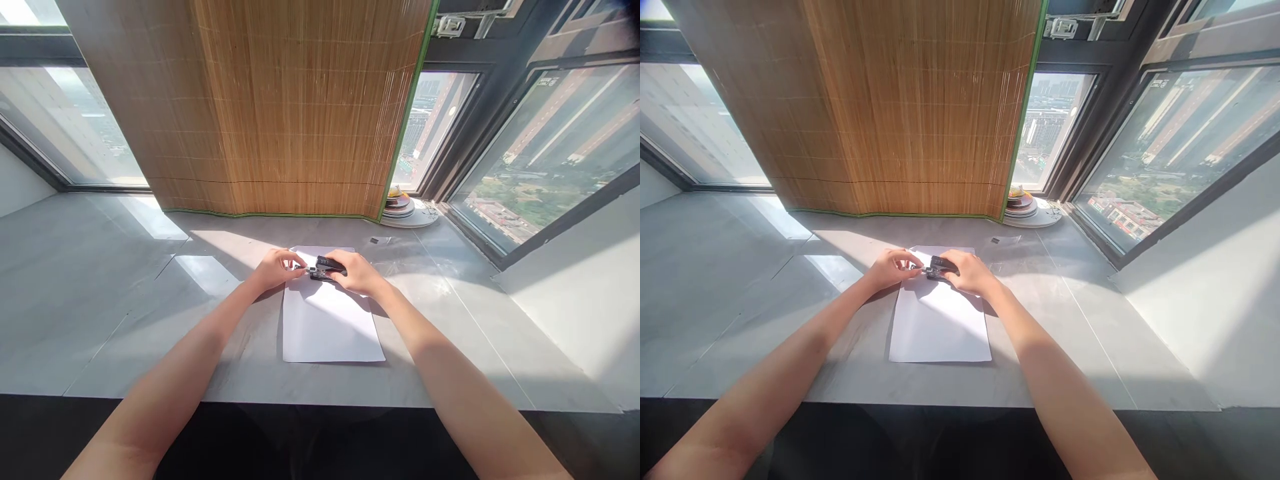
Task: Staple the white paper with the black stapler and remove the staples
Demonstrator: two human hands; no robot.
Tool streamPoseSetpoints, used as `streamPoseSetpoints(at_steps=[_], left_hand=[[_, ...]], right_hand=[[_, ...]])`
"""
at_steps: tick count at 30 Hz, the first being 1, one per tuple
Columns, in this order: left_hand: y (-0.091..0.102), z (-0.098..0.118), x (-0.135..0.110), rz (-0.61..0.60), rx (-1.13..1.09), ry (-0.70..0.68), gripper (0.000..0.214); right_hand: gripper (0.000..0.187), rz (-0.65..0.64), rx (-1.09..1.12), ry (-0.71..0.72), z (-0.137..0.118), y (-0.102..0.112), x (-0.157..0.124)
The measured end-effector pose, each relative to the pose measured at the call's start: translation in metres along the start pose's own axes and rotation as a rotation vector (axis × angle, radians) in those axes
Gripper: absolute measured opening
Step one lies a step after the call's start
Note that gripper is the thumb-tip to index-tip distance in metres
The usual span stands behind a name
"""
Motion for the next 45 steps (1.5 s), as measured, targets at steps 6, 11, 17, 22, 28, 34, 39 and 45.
streamPoseSetpoints(at_steps=[6,11,17,22,28,34,39,45], left_hand=[[0.004,0.002,-0.002,-0.015,0.003,-0.008,0.012],[0.008,0.004,-0.003,-0.022,-0.003,-0.021,0.010],[0.015,-0.002,-0.004,-0.048,-0.045,-0.057,0.008],[0.023,-0.006,-0.006,-0.054,-0.048,-0.088,0.008],[0.017,0.000,-0.005,0.018,-0.043,-0.101,0.008],[-0.003,0.009,0.000,0.050,-0.073,-0.062,0.013],[-0.003,0.017,-0.002,0.063,-0.212,-0.105,0.018],[-0.004,0.027,-0.005,0.001,-0.157,-0.181,0.022]], right_hand=[[0.029,0.002,-0.004,-0.002,0.000,0.000,0.000],[0.030,-0.006,0.003,0.002,0.001,0.000,0.000],[0.030,-0.003,0.013,0.006,0.002,-0.001,0.000],[0.029,-0.010,-0.004,-0.018,0.004,-0.002,0.000],[0.024,0.023,0.040,0.009,0.004,-0.003,0.000],[0.021,0.076,0.068,0.036,-0.003,-0.005,0.003],[0.018,0.136,0.150,0.094,-0.012,0.002,0.002],[0.027,0.083,0.201,0.201,-0.022,0.001,-0.003]])
Point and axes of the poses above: each hand's wrist, its own x-axis towards the middle knuckle, its own y-axis out of the back of the hand, z = x × y, the point moved 3 cm from there along x, towards the middle knuckle, and after that the axes turned 6 degrees about -x, right-handed, at the moved point
